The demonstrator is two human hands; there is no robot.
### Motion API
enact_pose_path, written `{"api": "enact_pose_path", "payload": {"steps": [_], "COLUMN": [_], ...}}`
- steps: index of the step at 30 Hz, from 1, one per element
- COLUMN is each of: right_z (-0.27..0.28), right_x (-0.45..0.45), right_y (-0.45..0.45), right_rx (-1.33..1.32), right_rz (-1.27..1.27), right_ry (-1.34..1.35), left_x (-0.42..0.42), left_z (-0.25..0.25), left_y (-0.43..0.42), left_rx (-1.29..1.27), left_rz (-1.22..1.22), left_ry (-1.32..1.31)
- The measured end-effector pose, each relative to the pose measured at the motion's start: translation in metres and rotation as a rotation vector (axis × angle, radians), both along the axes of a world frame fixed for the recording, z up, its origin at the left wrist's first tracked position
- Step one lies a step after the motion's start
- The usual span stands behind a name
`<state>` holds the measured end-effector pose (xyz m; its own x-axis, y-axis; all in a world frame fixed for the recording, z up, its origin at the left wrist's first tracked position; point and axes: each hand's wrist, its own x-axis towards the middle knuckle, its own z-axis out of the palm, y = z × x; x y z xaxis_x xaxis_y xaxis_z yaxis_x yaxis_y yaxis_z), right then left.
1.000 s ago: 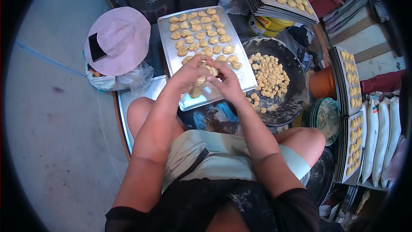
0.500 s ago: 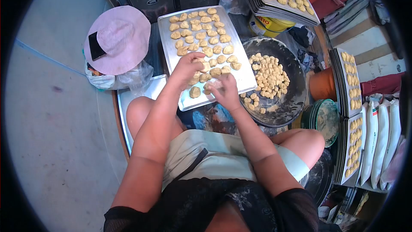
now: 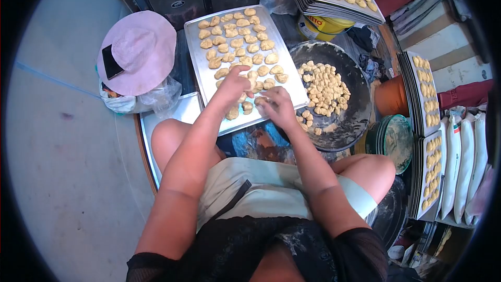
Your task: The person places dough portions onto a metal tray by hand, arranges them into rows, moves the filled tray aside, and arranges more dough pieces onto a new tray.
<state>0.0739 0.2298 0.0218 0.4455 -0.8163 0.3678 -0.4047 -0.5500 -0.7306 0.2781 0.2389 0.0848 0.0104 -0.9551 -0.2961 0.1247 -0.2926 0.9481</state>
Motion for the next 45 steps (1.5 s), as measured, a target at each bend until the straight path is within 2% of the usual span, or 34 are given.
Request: {"api": "enact_pose_path", "payload": {"steps": [1,4,5,8,9,12,13,14,16,19,22,23,24,26,27,29,30,32,34,39,42,45], "right_z": [0.013,0.050,0.055,0.041,0.040,0.015,0.007,-0.001,0.023,0.059,0.056,0.045,0.045,0.015,0.013,0.007,0.003,-0.003,0.000,-0.003,-0.001,0.004], "right_x": [0.004,0.013,0.009,-0.013,-0.017,-0.033,-0.032,-0.035,-0.029,-0.013,-0.021,-0.026,-0.029,-0.046,-0.051,-0.060,-0.062,-0.064,-0.059,-0.056,-0.053,-0.056], "right_y": [0.004,0.003,0.000,-0.017,-0.019,-0.025,-0.022,-0.020,-0.013,-0.002,-0.013,-0.019,-0.020,-0.037,-0.037,-0.035,-0.036,-0.039,-0.038,-0.040,-0.040,-0.051], "right_rx": [0.159,0.006,0.147,0.251,0.206,0.093,-0.096,-0.020,0.127,0.211,0.307,0.309,0.404,0.330,0.340,0.360,0.287,0.138,0.173,0.104,0.164,-0.004], "right_rz": [-0.038,0.146,0.146,0.027,-0.037,-0.009,-0.010,-0.056,-0.142,0.053,0.160,0.061,-0.076,-0.229,-0.246,-0.282,-0.266,-0.230,-0.235,-0.206,-0.244,-0.235], "right_ry": [-0.161,-0.190,-0.158,-0.203,-0.241,0.202,0.201,0.135,0.003,-0.323,-0.212,-0.241,-0.347,-0.449,-0.321,-0.063,-0.034,0.022,-0.022,0.010,-0.143,-0.046], "left_x": [-0.002,-0.015,-0.016,-0.014,-0.009,-0.006,-0.007,-0.008,-0.014,-0.032,-0.039,-0.036,-0.029,-0.014,-0.017,-0.021,-0.022,-0.022,-0.022,-0.021,-0.015,-0.010], "left_z": [0.014,0.011,0.014,0.020,0.014,-0.006,-0.010,-0.015,-0.016,-0.003,0.005,0.011,0.015,0.019,0.023,0.008,-0.004,-0.020,-0.021,-0.013,-0.018,-0.019], "left_y": [0.003,0.009,0.010,0.006,0.001,-0.004,-0.006,-0.006,-0.003,0.008,0.011,0.012,0.011,0.009,0.015,0.023,0.026,0.026,0.025,0.023,0.018,0.012], "left_rx": [0.050,-0.016,-0.069,-0.030,-0.015,0.020,0.038,0.035,0.028,0.048,-0.033,-0.091,-0.136,-0.217,-0.149,-0.190,-0.211,-0.247,-0.275,-0.176,-0.123,-0.080], "left_rz": [-0.087,-0.163,-0.168,-0.049,-0.058,0.025,0.008,0.001,-0.010,-0.040,-0.123,-0.082,-0.176,-0.356,-0.388,-0.502,-0.559,-0.478,-0.388,-0.424,-0.446,-0.433], "left_ry": [-0.036,0.107,0.069,0.095,0.048,0.181,0.176,0.148,0.091,0.195,0.117,-0.045,-0.340,-0.928,-0.918,-1.090,-1.176,-1.191,-1.186,-1.231,-1.191,-1.146]}}
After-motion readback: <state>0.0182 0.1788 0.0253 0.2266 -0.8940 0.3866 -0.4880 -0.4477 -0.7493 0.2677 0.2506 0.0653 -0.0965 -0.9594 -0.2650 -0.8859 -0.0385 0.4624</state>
